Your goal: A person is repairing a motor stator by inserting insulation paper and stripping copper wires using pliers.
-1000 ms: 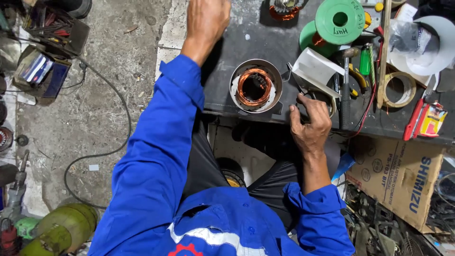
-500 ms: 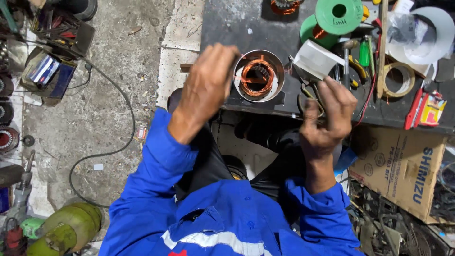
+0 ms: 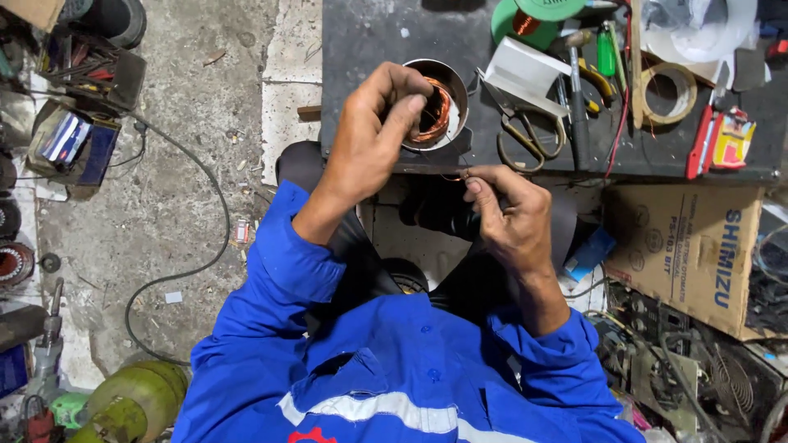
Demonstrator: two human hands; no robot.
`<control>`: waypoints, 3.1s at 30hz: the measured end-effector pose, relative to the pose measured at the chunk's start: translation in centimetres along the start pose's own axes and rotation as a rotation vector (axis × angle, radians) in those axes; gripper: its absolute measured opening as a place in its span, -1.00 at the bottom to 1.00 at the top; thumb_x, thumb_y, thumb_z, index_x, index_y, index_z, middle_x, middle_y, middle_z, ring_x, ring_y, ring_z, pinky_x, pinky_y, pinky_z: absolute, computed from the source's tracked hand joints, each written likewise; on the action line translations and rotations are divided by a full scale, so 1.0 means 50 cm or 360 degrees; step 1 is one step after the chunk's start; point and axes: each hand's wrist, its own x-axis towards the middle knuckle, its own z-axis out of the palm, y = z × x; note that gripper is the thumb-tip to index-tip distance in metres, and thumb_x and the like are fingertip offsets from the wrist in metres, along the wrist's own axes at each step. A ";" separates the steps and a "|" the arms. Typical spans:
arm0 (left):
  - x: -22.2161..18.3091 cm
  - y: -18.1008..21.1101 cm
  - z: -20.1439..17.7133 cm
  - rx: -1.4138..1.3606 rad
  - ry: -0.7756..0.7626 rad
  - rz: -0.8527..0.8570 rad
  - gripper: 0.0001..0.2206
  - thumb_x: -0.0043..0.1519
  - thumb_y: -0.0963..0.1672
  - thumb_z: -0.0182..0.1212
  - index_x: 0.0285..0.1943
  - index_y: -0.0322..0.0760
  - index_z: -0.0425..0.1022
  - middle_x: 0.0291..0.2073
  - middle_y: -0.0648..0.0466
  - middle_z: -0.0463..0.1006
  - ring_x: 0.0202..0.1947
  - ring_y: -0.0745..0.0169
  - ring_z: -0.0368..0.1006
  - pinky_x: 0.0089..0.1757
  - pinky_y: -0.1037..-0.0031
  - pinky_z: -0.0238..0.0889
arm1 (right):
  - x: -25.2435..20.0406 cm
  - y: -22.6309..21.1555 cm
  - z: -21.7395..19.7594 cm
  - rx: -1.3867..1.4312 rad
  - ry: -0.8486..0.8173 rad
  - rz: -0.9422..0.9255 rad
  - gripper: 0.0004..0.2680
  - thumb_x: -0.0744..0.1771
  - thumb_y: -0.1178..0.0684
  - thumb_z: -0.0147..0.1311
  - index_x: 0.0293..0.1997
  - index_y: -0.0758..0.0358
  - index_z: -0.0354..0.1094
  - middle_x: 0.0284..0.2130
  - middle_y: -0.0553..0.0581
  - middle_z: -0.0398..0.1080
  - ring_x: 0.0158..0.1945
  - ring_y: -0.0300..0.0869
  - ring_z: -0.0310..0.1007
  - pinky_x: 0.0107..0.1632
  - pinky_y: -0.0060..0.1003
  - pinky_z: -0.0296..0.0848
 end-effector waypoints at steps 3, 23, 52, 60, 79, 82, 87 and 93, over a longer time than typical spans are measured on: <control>-0.001 0.001 0.017 -0.0247 0.0085 -0.0098 -0.82 0.42 -0.19 0.09 0.14 -0.42 0.45 -0.43 -0.01 0.51 -0.35 0.29 0.52 -0.26 0.49 0.45 | -0.016 -0.001 0.002 0.0178 0.0021 0.0167 -0.91 0.41 0.20 0.09 -0.09 0.29 0.55 -0.52 0.21 0.53 -0.49 -0.16 0.51 -0.39 -0.30 0.45; -0.087 -0.061 0.106 -0.0962 0.0293 -0.0659 -0.79 0.32 -0.07 0.26 -0.08 -0.35 0.56 -0.39 0.03 0.60 -0.32 0.38 0.58 -0.32 0.66 0.40 | -0.070 -0.009 0.026 -0.0091 0.0323 0.0021 -0.93 0.36 0.25 0.18 -0.14 0.35 0.58 -0.64 0.16 0.48 -0.54 -0.14 0.55 -0.48 -0.32 0.46; -0.060 -0.050 0.073 -0.0625 -0.0382 -0.0437 -0.56 0.31 0.04 0.27 0.20 -0.36 0.54 -0.19 -0.07 0.64 -0.17 0.27 0.57 -0.12 0.39 0.53 | -0.080 0.014 0.010 0.0648 0.0159 0.0405 -0.84 0.45 0.17 -0.05 -0.14 0.47 0.44 -0.70 0.06 0.22 -0.59 -0.36 0.17 -0.45 -0.47 0.22; -0.106 -0.126 0.134 -0.0993 -0.0399 -0.0383 -0.77 0.19 -0.12 0.46 -0.11 -0.41 0.65 -0.30 -0.05 0.57 -0.26 0.33 0.50 -0.26 0.50 0.47 | -0.085 0.015 0.024 0.0612 0.0116 0.0377 -0.84 0.44 0.15 -0.04 -0.25 0.41 0.39 -0.73 0.03 0.17 -0.59 -0.36 0.15 -0.47 -0.43 0.22; -0.124 -0.114 0.159 -0.1315 -0.0126 -0.0345 -0.75 0.19 -0.13 0.41 -0.42 -0.44 0.50 -0.54 -0.04 0.41 -0.50 0.39 0.36 -0.40 0.59 0.30 | -0.088 0.008 0.042 0.0746 0.0048 0.0411 -0.85 0.42 0.13 -0.02 -0.32 0.32 0.36 -0.75 -0.05 0.09 -0.62 -0.42 0.06 -0.50 -0.49 0.16; -0.121 -0.103 0.161 -0.1277 -0.0092 -0.0290 -0.74 0.19 -0.12 0.41 -0.45 -0.41 0.50 -0.56 -0.02 0.42 -0.47 0.37 0.36 -0.35 0.58 0.27 | -0.091 0.010 0.040 0.0635 0.0055 0.0377 -0.85 0.41 0.13 -0.02 -0.33 0.32 0.37 -0.77 -0.03 0.12 -0.64 -0.42 0.06 -0.54 -0.46 0.14; -0.125 -0.093 0.166 -0.1264 -0.0085 -0.0303 -0.74 0.20 -0.11 0.41 -0.45 -0.40 0.50 -0.56 -0.01 0.43 -0.45 0.39 0.35 -0.34 0.58 0.26 | -0.096 0.005 0.034 0.0681 0.0045 0.0393 -0.85 0.42 0.14 -0.03 -0.28 0.37 0.39 -0.77 -0.02 0.10 -0.61 -0.43 0.02 -0.52 -0.49 0.11; -0.126 -0.089 0.173 -0.1263 -0.0098 -0.0302 -0.75 0.21 -0.11 0.40 -0.45 -0.37 0.51 -0.55 0.00 0.43 -0.44 0.38 0.34 -0.35 0.59 0.26 | -0.103 0.007 0.029 0.0744 0.0065 0.0395 -0.86 0.41 0.15 -0.02 -0.28 0.40 0.39 -0.76 -0.01 0.12 -0.61 -0.43 0.04 -0.51 -0.49 0.12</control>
